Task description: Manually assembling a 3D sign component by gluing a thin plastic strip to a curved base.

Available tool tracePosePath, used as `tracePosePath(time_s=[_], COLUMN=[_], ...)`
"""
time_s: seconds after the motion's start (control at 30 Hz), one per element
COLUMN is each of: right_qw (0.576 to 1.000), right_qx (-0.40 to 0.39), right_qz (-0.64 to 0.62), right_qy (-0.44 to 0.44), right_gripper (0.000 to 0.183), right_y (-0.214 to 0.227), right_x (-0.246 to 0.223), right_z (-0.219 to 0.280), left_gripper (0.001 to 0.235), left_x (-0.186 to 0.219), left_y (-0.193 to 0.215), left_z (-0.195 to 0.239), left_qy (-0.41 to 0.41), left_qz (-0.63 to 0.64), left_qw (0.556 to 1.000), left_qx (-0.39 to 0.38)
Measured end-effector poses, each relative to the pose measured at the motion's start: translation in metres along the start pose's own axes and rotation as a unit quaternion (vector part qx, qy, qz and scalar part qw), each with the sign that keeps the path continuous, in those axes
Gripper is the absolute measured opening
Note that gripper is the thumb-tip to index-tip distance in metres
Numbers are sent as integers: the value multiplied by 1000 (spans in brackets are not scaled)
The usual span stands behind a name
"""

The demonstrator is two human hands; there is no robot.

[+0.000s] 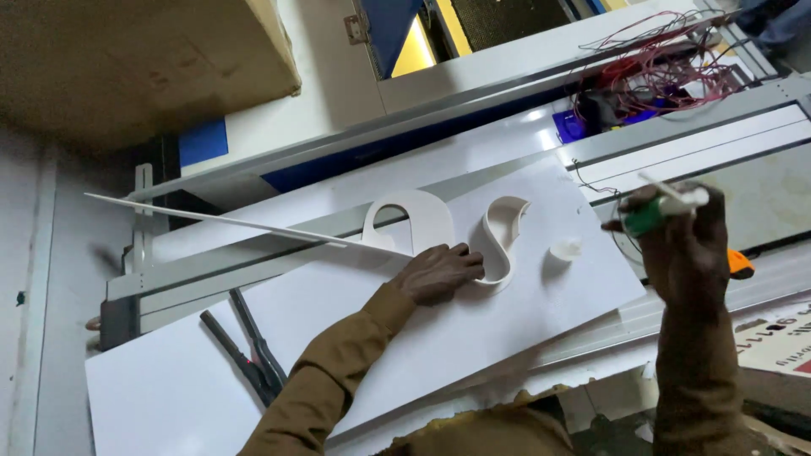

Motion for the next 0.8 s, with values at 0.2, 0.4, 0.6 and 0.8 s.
tracePosePath(time_s=[0.2, 0.4, 0.6, 0.8], right_qw=[983, 963, 950, 928], right_qx=[-10, 3, 32, 86], right_qz=[19, 170, 258, 340], right_qy=[-184, -211, -174, -125], right_gripper=[78, 69, 59, 56], right_y=[21, -18, -52, -30], right_x=[132, 150, 137, 121], right_z=[118, 145, 137, 137], left_gripper=[59, 54, 54, 52], left_x=[-10, 0, 5, 1], left_y=[-5, 10, 22, 20], left_z=[2, -3, -5, -3], left_qy=[3, 53, 71, 59], left_qz=[-14, -20, 6, 9], left_qw=[998, 994, 994, 995], left_qx=[-69, -94, -79, -76])
Point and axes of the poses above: each hand's wrist, its own z-axis away from the middle knuckle, its own y-axis out of the back of the hand, x = y × z, the point moved 4 cm from there along -z, towards the middle knuckle, and after that the axes turned 14 degrees about x, right-handed, at the moved point
